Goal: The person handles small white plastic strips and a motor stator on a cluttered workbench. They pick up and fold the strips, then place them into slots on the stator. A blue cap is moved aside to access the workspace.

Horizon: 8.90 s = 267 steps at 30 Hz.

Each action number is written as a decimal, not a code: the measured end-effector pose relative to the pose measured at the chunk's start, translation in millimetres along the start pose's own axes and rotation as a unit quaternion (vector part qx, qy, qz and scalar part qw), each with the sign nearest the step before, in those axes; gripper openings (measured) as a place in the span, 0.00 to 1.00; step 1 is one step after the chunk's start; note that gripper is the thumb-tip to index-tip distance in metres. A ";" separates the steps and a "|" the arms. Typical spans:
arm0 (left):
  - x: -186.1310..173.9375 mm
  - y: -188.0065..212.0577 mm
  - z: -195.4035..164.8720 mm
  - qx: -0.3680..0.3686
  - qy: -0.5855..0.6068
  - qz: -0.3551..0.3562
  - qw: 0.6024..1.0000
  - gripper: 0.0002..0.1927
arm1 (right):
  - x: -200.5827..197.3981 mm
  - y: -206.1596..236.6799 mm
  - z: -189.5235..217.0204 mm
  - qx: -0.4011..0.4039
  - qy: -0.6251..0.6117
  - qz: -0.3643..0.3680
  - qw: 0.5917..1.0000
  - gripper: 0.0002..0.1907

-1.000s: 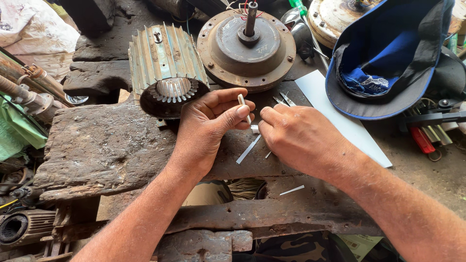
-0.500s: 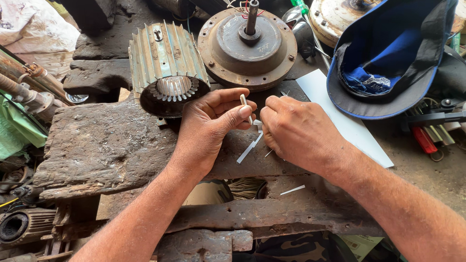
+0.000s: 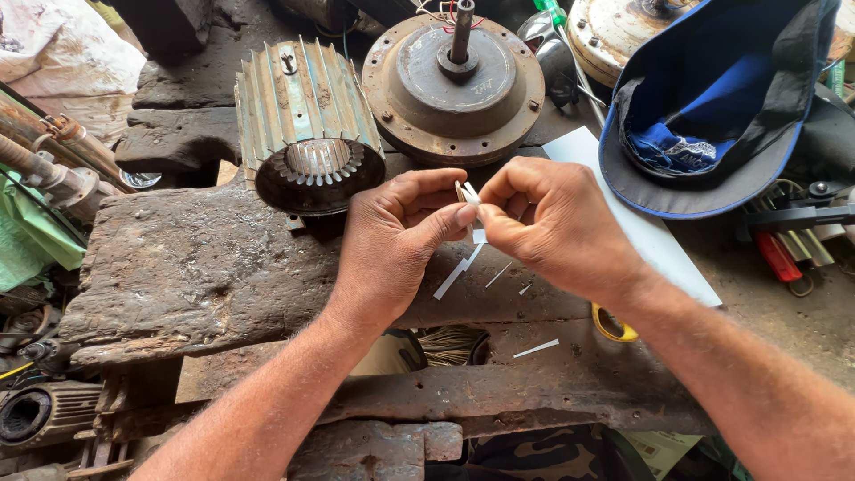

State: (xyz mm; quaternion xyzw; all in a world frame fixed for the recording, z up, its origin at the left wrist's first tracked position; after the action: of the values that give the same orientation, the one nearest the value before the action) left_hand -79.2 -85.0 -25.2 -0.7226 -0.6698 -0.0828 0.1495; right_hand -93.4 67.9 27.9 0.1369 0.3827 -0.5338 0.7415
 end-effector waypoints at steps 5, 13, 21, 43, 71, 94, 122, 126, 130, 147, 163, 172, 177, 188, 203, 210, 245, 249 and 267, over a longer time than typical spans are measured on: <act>-4.1 -0.1 1.0 -0.019 0.015 -0.017 1.000 0.20 | 4.7 0.8 6.7 0.001 0.019 -0.018 1.000 0.10; -7.8 -1.9 4.9 -0.037 0.060 -0.002 0.998 0.22 | 12.4 2.1 1.6 0.013 -0.077 0.014 0.997 0.09; -9.0 -2.9 4.4 -0.054 0.107 0.016 0.993 0.24 | -18.6 0.3 -11.4 0.009 0.140 -0.064 0.988 0.06; -7.1 -2.7 1.7 -0.035 0.006 -0.011 0.999 0.20 | 11.0 6.5 1.6 0.006 0.269 0.125 0.955 0.11; -4.6 -2.1 5.9 -0.038 0.016 -0.006 0.999 0.20 | 26.3 15.6 29.5 -0.164 0.487 0.131 0.848 0.04; 6.4 2.7 -0.6 -0.006 -0.041 0.026 0.999 0.17 | -16.0 0.6 -13.9 0.056 0.256 0.020 0.965 0.09; 2.3 0.1 3.9 -0.028 0.095 0.050 0.994 0.25 | -13.6 19.5 43.6 -0.223 0.136 -0.038 0.965 0.40; 2.6 2.2 1.2 -0.051 0.108 0.060 0.991 0.34 | -4.5 16.8 38.4 -0.206 0.147 0.005 0.968 0.37; 4.9 2.6 0.0 -0.063 0.114 0.077 0.988 0.36 | -1.4 15.1 31.1 -0.187 0.127 0.013 0.974 0.34; 3.1 1.4 6.5 -0.068 0.142 0.097 0.983 0.30 | 0.2 14.6 28.1 -0.165 0.091 0.030 0.982 0.35; 5.2 1.5 6.6 -0.069 0.152 0.111 0.980 0.31 | -2.6 20.1 30.8 -0.209 0.077 0.012 0.975 0.32; 4.6 1.0 5.1 -0.071 0.146 0.090 0.983 0.29 | -10.1 18.8 26.6 -0.199 0.049 -0.011 0.979 0.19; 3.8 1.1 7.3 -0.077 0.112 0.069 0.988 0.23 | -10.1 19.4 25.0 -0.195 0.050 -0.014 0.979 0.16; 2.2 1.9 8.8 -0.070 0.106 0.064 0.990 0.21 | -6.0 19.2 27.9 -0.201 0.107 -0.025 0.973 0.27; 3.3 1.6 8.5 -0.077 0.140 0.109 0.981 0.30 | 2.1 16.4 26.6 -0.214 0.074 0.014 0.974 0.30; 4.9 2.0 8.0 -0.095 0.147 0.120 0.977 0.35 | -4.7 12.2 17.4 -0.169 -0.043 0.079 0.982 0.29; 10.1 13.3 -20.1 0.057 -0.289 0.002 0.956 0.08 | 0.0 19.1 29.4 -0.222 0.101 -0.049 0.968 0.08; 11.4 16.7 -24.0 0.085 -0.286 -0.007 0.954 0.07 | 0.1 21.4 29.6 -0.224 0.086 -0.054 0.969 0.08; 2.5 2.4 -3.6 -0.019 -0.080 0.071 0.994 0.07 | -1.5 5.8 -10.0 -0.059 -0.202 0.046 0.977 0.03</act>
State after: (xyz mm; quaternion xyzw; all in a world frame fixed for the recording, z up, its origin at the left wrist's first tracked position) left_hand -76.2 -84.0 -21.3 -0.7754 -0.6249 -0.0265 0.0867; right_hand -92.6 77.3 21.1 0.0001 0.2487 -0.4923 0.8341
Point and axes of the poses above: each hand's wrist, its own y-axis away from the middle knuckle, its own x-axis out of the palm, z = x × y, the point moved 7 cm from there along -y, towards the middle knuckle, and after that the axes turned 7 degrees about y, right-handed, at the moved point
